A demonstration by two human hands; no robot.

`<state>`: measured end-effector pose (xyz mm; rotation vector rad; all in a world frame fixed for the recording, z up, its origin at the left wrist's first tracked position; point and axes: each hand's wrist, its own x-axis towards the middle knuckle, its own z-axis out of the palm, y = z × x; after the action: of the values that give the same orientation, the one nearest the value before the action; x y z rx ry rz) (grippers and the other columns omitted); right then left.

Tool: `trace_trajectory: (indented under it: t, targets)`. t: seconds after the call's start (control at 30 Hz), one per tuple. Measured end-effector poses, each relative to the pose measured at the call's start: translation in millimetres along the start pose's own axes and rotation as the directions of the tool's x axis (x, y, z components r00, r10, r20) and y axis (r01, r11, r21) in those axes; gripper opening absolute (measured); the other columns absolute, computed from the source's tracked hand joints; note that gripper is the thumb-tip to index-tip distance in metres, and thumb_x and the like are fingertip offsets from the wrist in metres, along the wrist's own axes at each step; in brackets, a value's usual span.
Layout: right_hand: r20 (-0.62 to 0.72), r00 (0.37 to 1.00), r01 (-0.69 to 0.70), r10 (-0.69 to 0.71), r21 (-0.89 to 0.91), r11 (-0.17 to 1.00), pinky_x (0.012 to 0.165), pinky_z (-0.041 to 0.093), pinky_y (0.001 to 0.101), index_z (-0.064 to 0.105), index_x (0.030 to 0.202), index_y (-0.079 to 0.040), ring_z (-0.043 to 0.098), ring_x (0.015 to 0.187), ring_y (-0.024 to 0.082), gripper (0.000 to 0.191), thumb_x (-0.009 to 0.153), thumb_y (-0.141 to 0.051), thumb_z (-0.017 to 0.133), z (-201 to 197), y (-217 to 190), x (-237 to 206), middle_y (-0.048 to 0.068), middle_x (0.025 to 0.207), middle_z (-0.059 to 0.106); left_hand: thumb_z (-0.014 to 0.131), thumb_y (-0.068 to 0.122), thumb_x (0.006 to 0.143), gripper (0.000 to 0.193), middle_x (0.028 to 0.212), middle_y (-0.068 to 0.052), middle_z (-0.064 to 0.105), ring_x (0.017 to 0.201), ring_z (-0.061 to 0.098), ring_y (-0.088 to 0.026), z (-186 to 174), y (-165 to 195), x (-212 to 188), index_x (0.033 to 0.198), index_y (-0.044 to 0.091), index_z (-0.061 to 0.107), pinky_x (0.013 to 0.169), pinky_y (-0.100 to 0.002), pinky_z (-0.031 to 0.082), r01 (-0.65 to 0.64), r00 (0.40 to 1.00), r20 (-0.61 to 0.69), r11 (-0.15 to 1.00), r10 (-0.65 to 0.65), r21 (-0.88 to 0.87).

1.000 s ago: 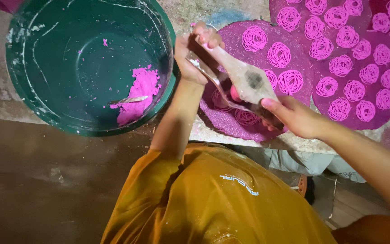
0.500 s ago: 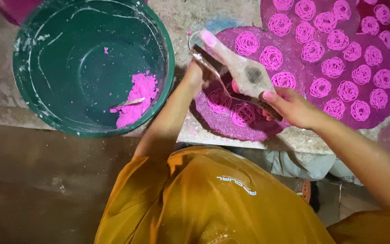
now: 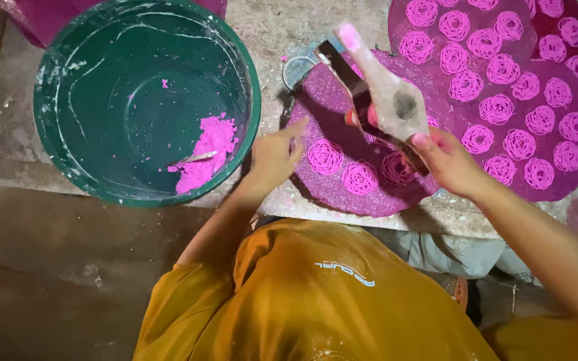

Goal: The person uses a hand-held extruder tool to pipe bright pink paste into spiral rosette patterns on round pink boards. They fill the tool with paste from a green basin, squeeze rosettes onto the boards, then move finished boards aside and stack them on the table.

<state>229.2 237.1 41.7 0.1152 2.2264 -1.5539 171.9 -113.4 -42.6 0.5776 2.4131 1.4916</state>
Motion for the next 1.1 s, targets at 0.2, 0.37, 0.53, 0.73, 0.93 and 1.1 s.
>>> trace_trajectory:
  t: [0.2,0.37,0.53,0.73,0.93,1.1]
  targets:
    - [0.283,0.908,-0.352,0.311,0.107,0.93,0.075,0.055,0.0334,0.065,0.117,-0.005,0.07,0.085,0.018,0.069,0.098,-0.061,0.03,-14.2,-0.6,-4.6,0.007,0.095,0.075,0.05,0.06,0.096,0.078,0.14,-0.013,0.063,0.137,0.054,-0.028,-2.3,41.4,89.2,0.15,0.005,0.048,0.121,-0.045,0.036,0.06,0.979,0.019,-0.196,0.202,-0.979]
    - [0.215,0.919,-0.296,0.33,-0.175,0.939,0.072,0.056,0.0367,0.072,0.104,0.001,0.071,0.077,0.022,0.081,0.1,-0.066,0.027,-41.3,-28.7,9.5,0.013,0.084,0.076,0.047,0.06,0.108,0.054,0.098,-0.002,0.058,0.103,0.056,-0.023,25.4,58.9,148.5,0.119,0.008,0.06,0.11,-0.045,0.044,-0.032,0.916,-0.192,-0.413,0.353,-0.91]
    - [-0.071,0.972,-0.231,0.224,-0.461,0.857,0.067,0.053,0.0414,0.072,0.099,0.004,0.067,0.071,0.024,0.078,0.098,-0.068,0.041,-27.8,-42.7,36.9,0.017,0.079,0.071,0.049,0.057,0.104,0.046,0.078,0.003,0.048,0.081,0.05,-0.017,10.5,44.2,181.8,0.09,0.014,0.052,0.091,-0.035,0.044,-0.073,0.938,-0.217,-0.461,0.269,-0.884]
    - [-0.03,0.956,-0.277,0.292,-0.427,0.861,0.061,0.055,0.0371,0.07,0.103,-0.003,0.067,0.064,0.019,0.073,0.094,-0.068,0.038,-23.4,-55.3,37.2,0.008,0.073,0.07,0.051,0.059,0.097,0.046,0.074,0.002,0.049,0.077,0.049,-0.016,26.8,31.4,175.8,0.083,0.016,0.052,0.081,-0.033,0.043,-0.07,0.959,-0.189,-0.469,0.211,-0.88]
    - [-0.059,0.987,-0.158,0.147,-0.423,0.892,0.06,0.054,0.0357,0.07,0.094,0.004,0.065,0.062,0.019,0.074,0.096,-0.065,0.043,-23.1,-63.1,47.0,0.01,0.07,0.067,0.048,0.058,0.1,0.045,0.077,0.003,0.049,0.078,0.048,-0.015,17.7,30.4,198.5,0.084,0.015,0.051,0.079,-0.033,0.042,-0.122,0.932,-0.253,-0.431,0.26,-0.894]
    - [-0.042,0.976,-0.214,0.214,-0.393,0.895,0.057,0.052,0.0369,0.07,0.093,0.002,0.065,0.06,0.02,0.071,0.097,-0.064,0.043,-15.0,-61.7,44.2,0.01,0.069,0.067,0.05,0.061,0.096,0.048,0.073,0.002,0.049,0.075,0.049,-0.017,13.4,26.7,186.5,0.081,0.015,0.051,0.077,-0.036,0.043,-0.13,0.965,-0.21,-0.409,0.158,-0.903]
